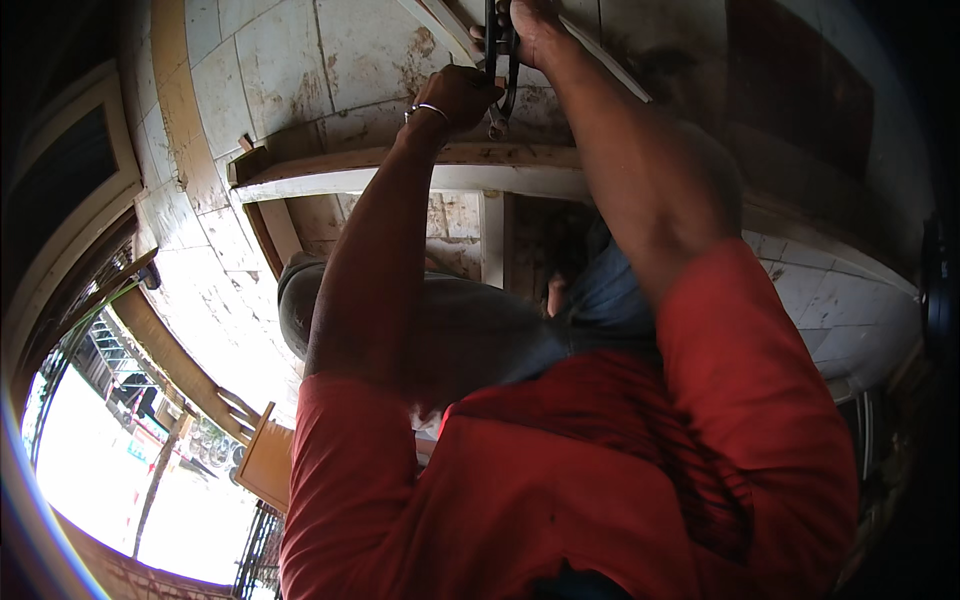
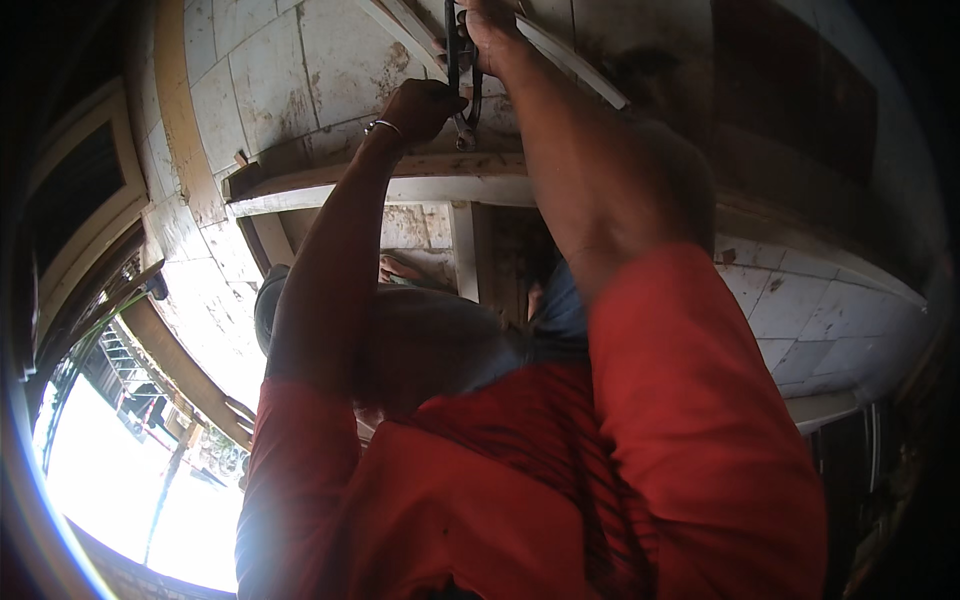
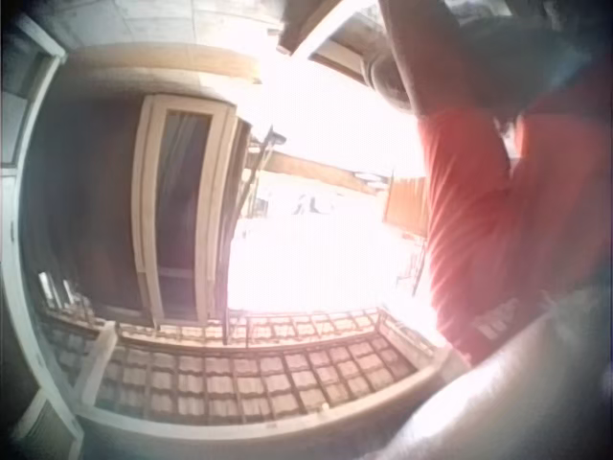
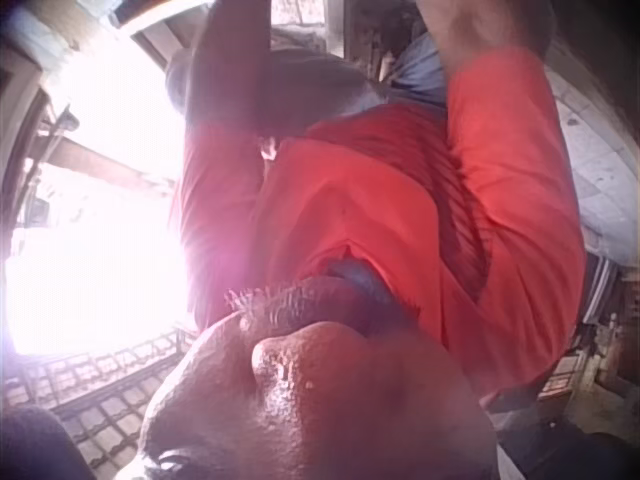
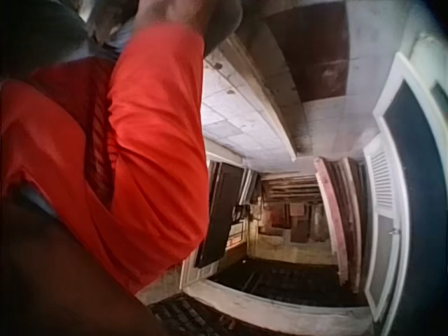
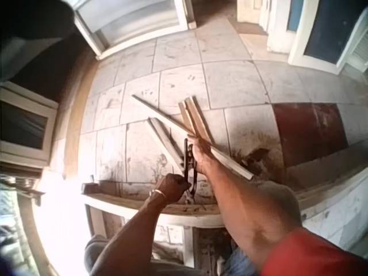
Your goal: The person uses a hammer and pliers to remove nails from a wooden frame. They hold the wooden pieces by hand and pull the nails out while sitting on a tiled floor.
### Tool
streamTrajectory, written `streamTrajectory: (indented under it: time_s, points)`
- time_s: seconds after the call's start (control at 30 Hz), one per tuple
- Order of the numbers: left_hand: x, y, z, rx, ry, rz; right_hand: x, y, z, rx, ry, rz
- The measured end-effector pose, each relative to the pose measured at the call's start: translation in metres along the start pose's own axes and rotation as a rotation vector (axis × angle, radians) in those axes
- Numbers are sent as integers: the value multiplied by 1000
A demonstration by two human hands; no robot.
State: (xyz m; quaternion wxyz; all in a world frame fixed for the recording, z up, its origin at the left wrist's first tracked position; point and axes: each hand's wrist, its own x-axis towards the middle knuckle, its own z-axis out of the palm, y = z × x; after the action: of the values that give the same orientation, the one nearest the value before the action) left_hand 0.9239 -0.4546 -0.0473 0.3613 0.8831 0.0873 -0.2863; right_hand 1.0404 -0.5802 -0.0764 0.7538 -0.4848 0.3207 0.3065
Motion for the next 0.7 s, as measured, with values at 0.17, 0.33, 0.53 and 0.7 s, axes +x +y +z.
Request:
streamTrajectory:
  time_s: [0.17, 0.33, 0.53, 0.7]
  points:
    - [8, -11, 20, 227, -88, -67, 34, 20, -40, 48, -126, 139]
    - [14, -38, 32, 371, -135, 33, 32, 27, -44, 110, -178, 260]
    - [9, -18, 32, 287, -109, -152, 29, 23, -47, 191, -358, 397]
    - [4, -14, 34, 236, -109, -143, 24, 26, -42, 277, -418, 496]
